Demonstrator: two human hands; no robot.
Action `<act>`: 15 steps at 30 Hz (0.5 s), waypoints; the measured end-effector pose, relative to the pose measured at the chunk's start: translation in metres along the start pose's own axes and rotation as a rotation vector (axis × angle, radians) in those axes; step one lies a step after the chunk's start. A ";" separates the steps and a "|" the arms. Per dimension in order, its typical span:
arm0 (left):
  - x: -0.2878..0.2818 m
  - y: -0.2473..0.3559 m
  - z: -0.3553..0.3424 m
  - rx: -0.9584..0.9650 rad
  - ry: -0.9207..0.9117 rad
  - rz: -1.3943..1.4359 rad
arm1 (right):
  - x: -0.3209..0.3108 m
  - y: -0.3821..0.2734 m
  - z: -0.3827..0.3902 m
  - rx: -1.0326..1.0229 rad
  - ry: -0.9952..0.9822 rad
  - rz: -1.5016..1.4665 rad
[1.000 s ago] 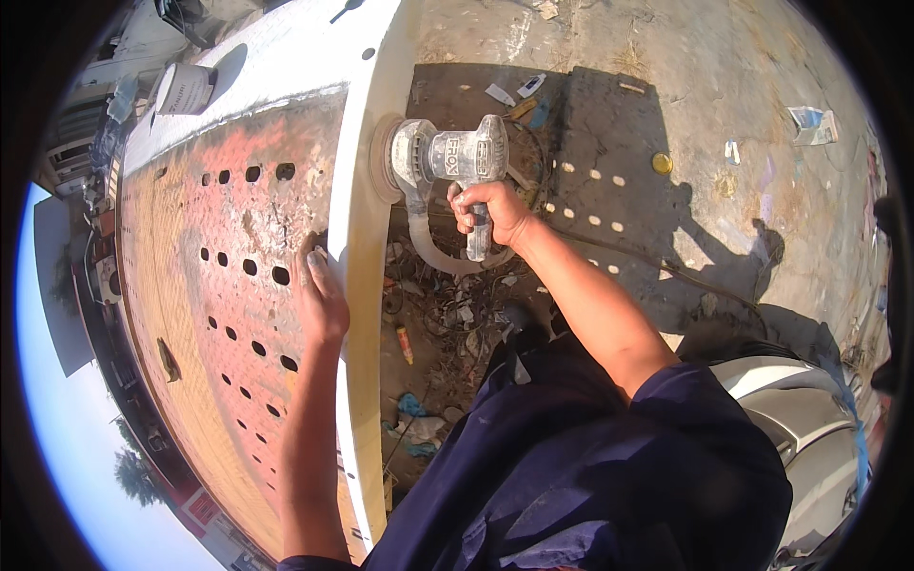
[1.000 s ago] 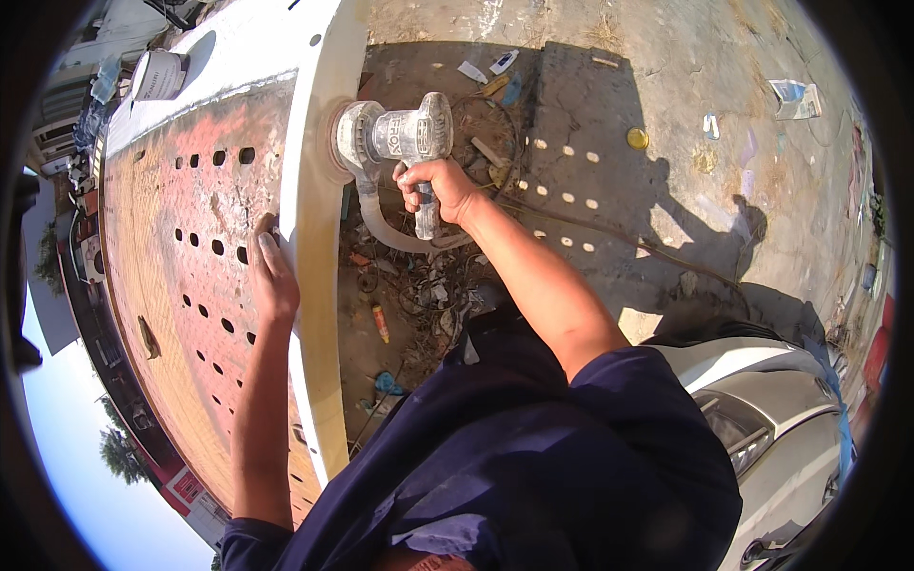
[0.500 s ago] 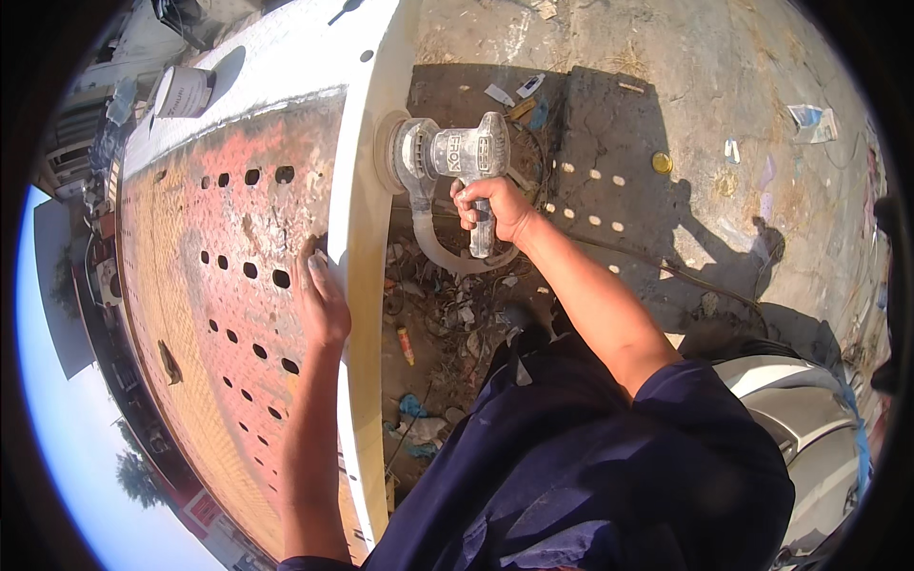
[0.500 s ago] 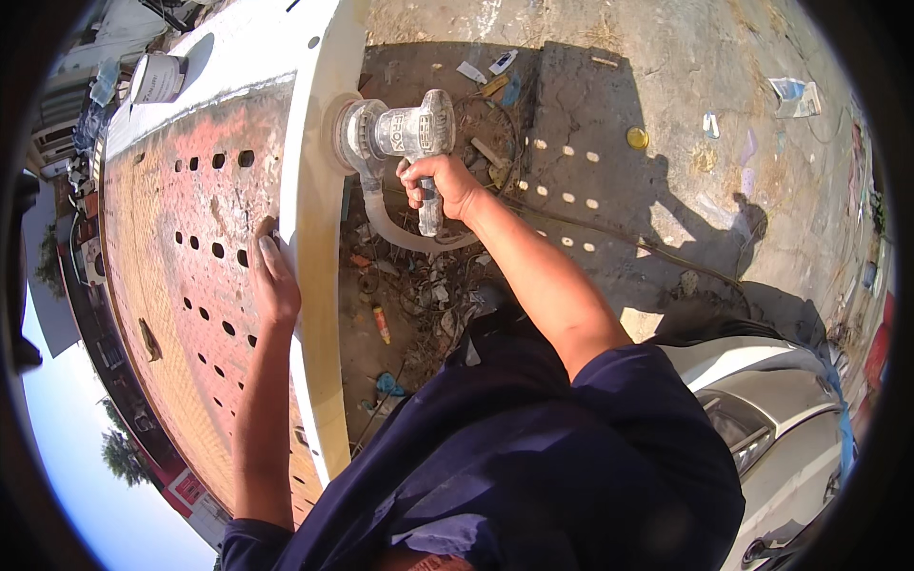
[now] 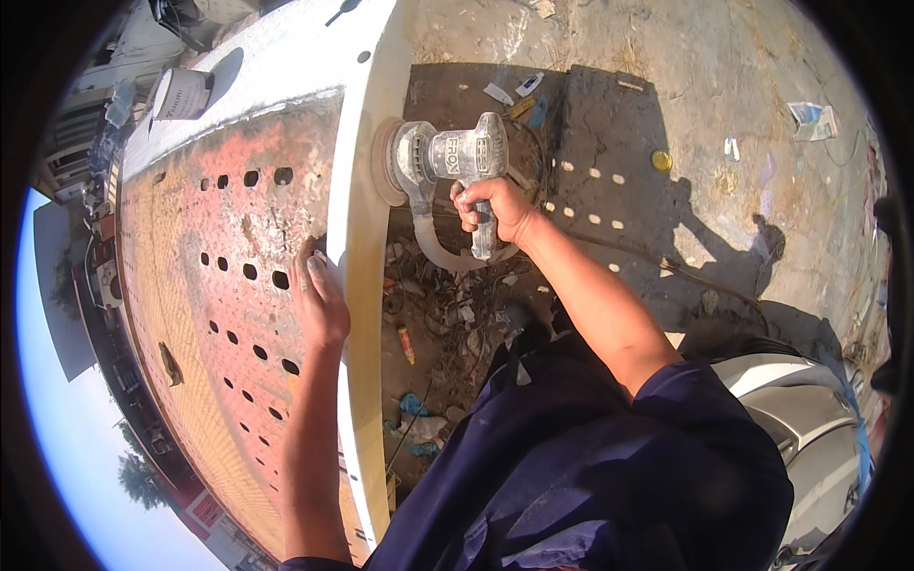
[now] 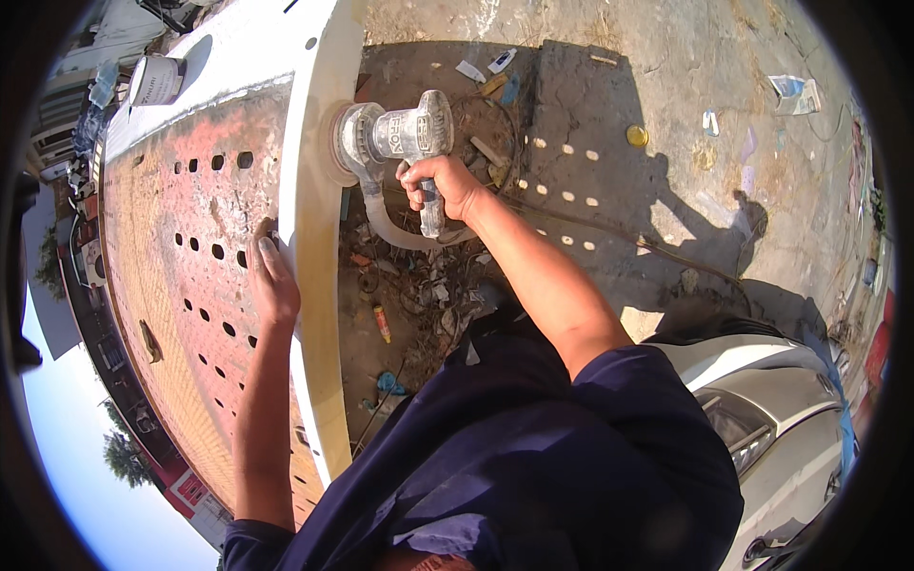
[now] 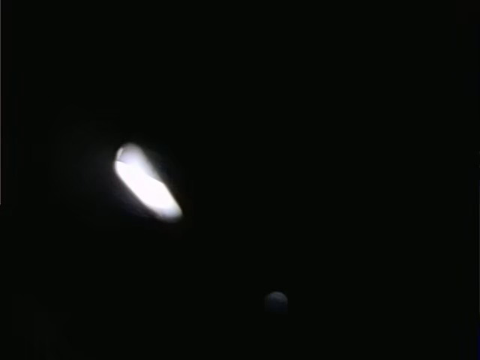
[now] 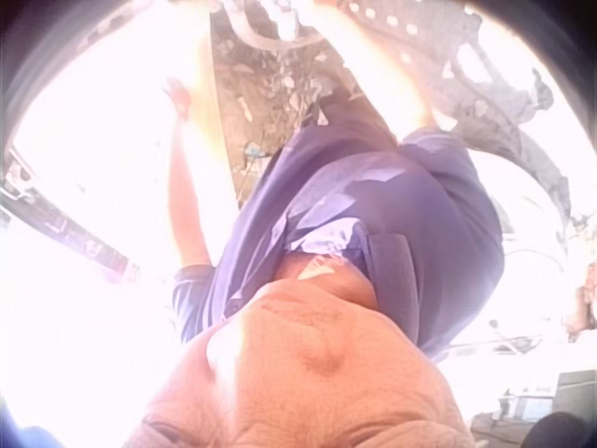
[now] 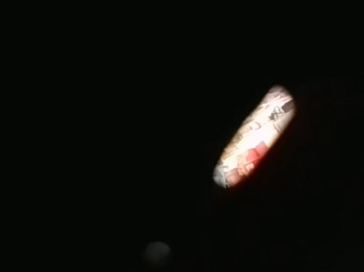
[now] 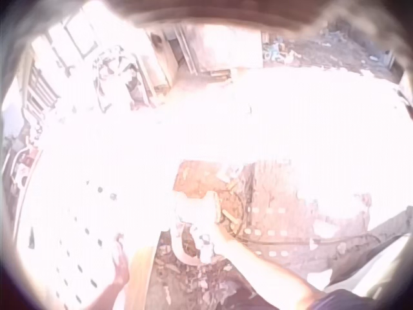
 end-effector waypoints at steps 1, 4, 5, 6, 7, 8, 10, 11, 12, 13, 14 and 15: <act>0.001 -0.001 0.000 0.001 0.000 0.005 | 0.000 -0.001 0.001 0.003 0.004 0.004; 0.001 -0.005 0.001 0.009 0.001 0.008 | 0.011 0.011 0.016 0.020 0.007 0.037; 0.001 -0.007 0.001 0.013 0.003 0.007 | 0.009 0.021 0.017 0.063 -0.024 0.009; 0.001 -0.007 0.002 0.006 0.001 0.004 | 0.009 0.021 0.019 0.059 -0.027 0.028; 0.001 -0.006 0.002 -0.001 -0.001 0.001 | 0.009 0.021 0.021 0.055 -0.029 0.047; 0.000 -0.005 0.003 -0.009 -0.003 -0.002 | 0.007 0.017 0.017 0.043 -0.025 0.033; 0.000 0.002 0.002 -0.003 -0.013 0.016 | 0.003 0.007 0.008 0.043 0.005 -0.009; 0.000 0.003 0.001 -0.001 -0.018 0.026 | 0.001 0.002 0.006 0.018 0.018 0.004; 0.000 0.002 0.001 0.003 -0.015 0.025 | -0.001 -0.001 0.003 0.017 0.018 -0.001; 0.001 0.000 0.001 0.008 -0.012 0.024 | -0.002 -0.002 0.002 0.014 0.017 -0.006; 0.002 -0.001 0.000 0.013 -0.009 0.023 | -0.001 0.001 0.003 0.021 0.014 0.001; 0.002 -0.001 0.000 0.005 -0.013 0.020 | -0.001 0.007 0.006 0.028 0.011 0.007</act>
Point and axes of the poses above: each hand's wrist, its own z-axis away from the middle knuckle, its own x-axis out of the palm, y = z × x, the point moved 7 cm from there along -z, towards the middle knuckle, and after that the axes turned 5 degrees about z, right-handed, at the moved point
